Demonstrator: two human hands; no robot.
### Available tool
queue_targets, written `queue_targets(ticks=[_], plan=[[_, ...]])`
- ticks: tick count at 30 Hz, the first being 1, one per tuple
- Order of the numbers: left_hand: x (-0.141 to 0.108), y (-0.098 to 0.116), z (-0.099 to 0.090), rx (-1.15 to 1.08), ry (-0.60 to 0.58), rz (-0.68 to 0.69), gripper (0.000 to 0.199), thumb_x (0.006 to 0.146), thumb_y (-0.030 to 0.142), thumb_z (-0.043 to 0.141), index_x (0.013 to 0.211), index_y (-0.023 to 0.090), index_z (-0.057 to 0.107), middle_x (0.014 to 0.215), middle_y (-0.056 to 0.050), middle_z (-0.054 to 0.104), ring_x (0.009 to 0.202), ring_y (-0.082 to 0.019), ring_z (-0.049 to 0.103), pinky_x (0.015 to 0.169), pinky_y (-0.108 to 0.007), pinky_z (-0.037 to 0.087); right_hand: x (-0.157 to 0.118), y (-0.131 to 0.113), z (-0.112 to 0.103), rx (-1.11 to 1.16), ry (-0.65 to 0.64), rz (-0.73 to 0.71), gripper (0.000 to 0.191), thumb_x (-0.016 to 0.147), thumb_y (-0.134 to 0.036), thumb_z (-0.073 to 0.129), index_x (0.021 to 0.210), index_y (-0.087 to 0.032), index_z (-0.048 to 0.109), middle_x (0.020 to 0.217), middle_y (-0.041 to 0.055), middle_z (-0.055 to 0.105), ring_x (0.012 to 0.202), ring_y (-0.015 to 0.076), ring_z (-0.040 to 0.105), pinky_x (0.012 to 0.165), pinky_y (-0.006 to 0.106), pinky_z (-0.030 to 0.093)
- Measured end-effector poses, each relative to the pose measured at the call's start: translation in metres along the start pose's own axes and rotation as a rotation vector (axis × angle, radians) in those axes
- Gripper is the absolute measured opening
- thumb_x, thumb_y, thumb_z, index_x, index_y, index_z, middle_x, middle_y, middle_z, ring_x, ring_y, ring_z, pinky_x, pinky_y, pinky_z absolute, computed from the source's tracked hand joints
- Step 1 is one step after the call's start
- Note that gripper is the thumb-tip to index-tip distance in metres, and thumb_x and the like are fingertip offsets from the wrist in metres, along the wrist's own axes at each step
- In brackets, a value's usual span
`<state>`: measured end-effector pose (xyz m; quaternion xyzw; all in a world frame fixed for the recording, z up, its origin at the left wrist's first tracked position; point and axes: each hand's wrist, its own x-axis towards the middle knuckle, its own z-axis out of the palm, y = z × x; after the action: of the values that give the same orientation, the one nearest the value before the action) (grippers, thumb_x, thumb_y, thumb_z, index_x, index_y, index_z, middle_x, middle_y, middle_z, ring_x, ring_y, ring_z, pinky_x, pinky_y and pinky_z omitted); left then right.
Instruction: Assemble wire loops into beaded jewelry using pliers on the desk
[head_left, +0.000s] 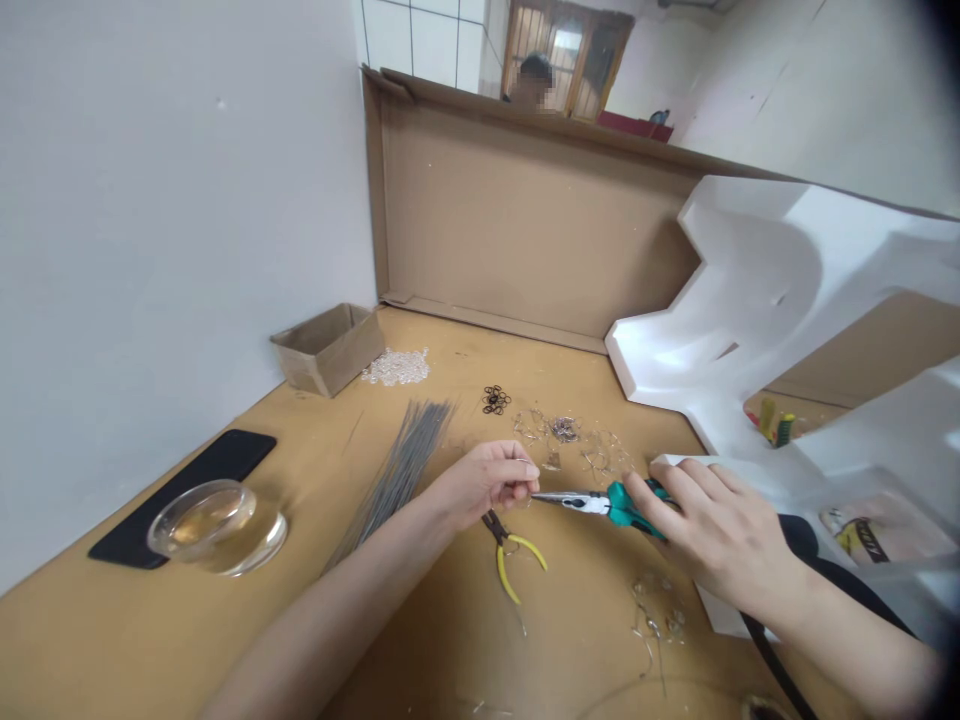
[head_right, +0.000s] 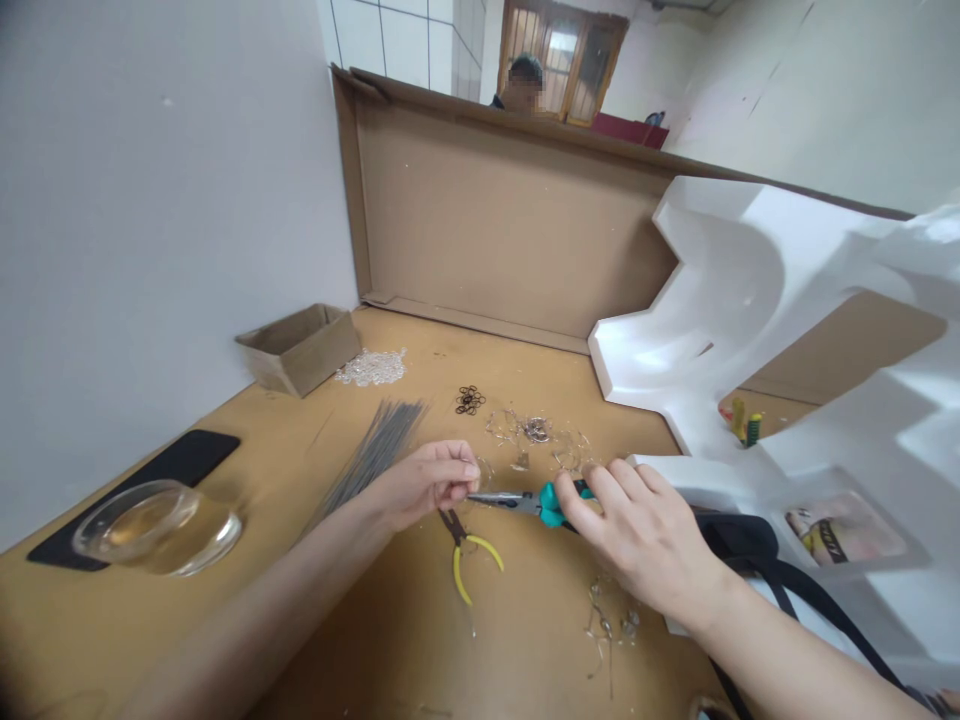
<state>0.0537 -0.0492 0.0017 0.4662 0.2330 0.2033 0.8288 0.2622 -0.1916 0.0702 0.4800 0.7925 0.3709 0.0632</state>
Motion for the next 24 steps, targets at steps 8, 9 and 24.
queue_targets(ticks=[8, 9, 24], plan=[[-0.014, -0.002, 0.016, 0.333, 0.054, 0.375, 0.016, 0.070, 0.022, 0.061, 0.068, 0.016, 0.047, 0.061, 0.003, 0.053, 0.048, -0.006, 0.047, 0.048, -0.021, 0.040, 0.001, 0.007, -0.008, 0.553, -0.363, 0.265, 0.025, 0.072, -0.023, 0.055, 0.097, -0.024, 0.057, 0.073, 0.0009, 0.059, 0.060, 0.0163, 0.055, 0.051, 0.026, 0.034], [-0.016, -0.003, 0.017, 0.375, 0.050, 0.410, 0.014, 0.071, 0.021, 0.060, 0.067, 0.016, 0.048, 0.063, 0.002, 0.053, 0.050, -0.006, 0.048, 0.049, -0.021, 0.040, 0.002, 0.009, -0.010, 0.619, -0.421, 0.286, 0.024, 0.071, -0.023, 0.056, 0.095, -0.025, 0.057, 0.069, -0.0010, 0.058, 0.057, 0.0153, 0.054, 0.050, 0.025, 0.034], [-0.013, 0.000, 0.010, 0.495, 0.112, 0.425, 0.017, 0.076, 0.030, 0.059, 0.072, 0.016, 0.049, 0.068, 0.000, 0.056, 0.061, -0.010, 0.050, 0.056, -0.021, 0.038, 0.005, 0.012, -0.026, 0.621, -0.499, 0.375, 0.018, 0.067, -0.022, 0.057, 0.085, -0.025, 0.057, 0.069, -0.0014, 0.056, 0.053, 0.0134, 0.052, 0.049, 0.024, 0.036]])
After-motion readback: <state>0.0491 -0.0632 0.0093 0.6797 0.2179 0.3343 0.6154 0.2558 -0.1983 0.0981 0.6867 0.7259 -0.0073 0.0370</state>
